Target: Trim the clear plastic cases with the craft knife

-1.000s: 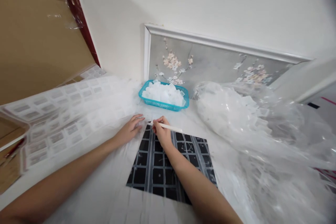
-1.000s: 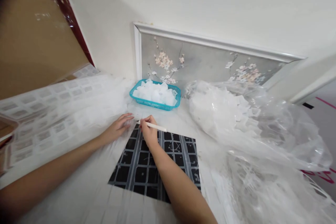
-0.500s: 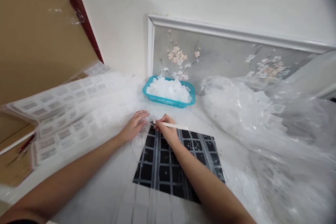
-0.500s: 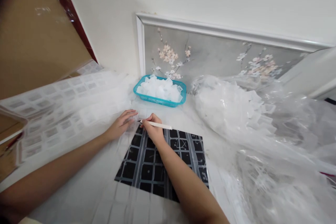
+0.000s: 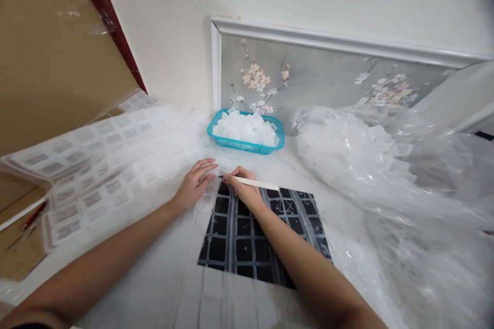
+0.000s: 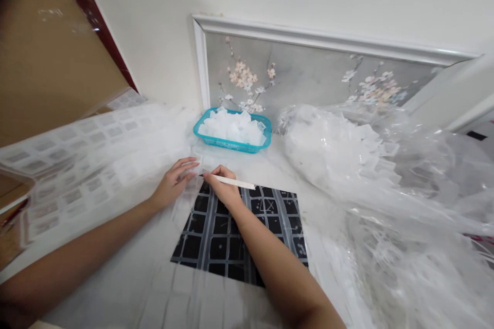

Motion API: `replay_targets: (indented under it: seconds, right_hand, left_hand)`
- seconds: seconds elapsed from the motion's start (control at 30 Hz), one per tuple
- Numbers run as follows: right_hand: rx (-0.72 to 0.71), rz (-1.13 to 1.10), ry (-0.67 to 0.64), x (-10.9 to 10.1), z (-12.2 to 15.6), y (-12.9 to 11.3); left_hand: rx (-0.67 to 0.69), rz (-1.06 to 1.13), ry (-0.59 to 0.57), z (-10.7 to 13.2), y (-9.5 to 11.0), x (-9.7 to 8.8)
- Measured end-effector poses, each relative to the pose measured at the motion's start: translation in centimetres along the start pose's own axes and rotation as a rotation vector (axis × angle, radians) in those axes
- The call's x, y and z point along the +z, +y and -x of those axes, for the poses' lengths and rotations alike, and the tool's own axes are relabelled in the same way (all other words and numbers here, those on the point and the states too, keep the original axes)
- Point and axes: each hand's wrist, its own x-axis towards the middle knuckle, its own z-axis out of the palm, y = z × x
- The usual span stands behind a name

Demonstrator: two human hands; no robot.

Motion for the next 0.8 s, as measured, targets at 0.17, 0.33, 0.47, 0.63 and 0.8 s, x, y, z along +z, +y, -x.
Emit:
replay_targets:
  seconds: [0.17, 0.33, 0.47, 0.63, 0.8]
  right_hand:
    - [0.176, -0.159, -0.022, 0.0, 0.3, -1.2]
    - [0.339, -0.449, -0.113, 0.1, 0.7, -2.0]
    - [0.449, -0.575, -0.176, 0.0, 0.6, -1.4]
    - [0.469, -0.68, -0.202, -0.1, 0.5, -0.7]
    - [0.341, -0.574, -0.148, 0.4, 0.7, -0.1]
  left_hand:
    - [0.034, -0.008, 0.04, 0.2, 0.7, 0.0]
    - [0.086, -0.005, 0.074, 0.2, 0.5, 0.0]
    - [0.081, -0.002, 0.077, 0.1, 0.6, 0.0]
    - [0.111, 0.025, 0.071, 0.1, 0.7, -0.2]
    - [0.047, 0.089, 0.015, -0.2, 0.3, -0.4]
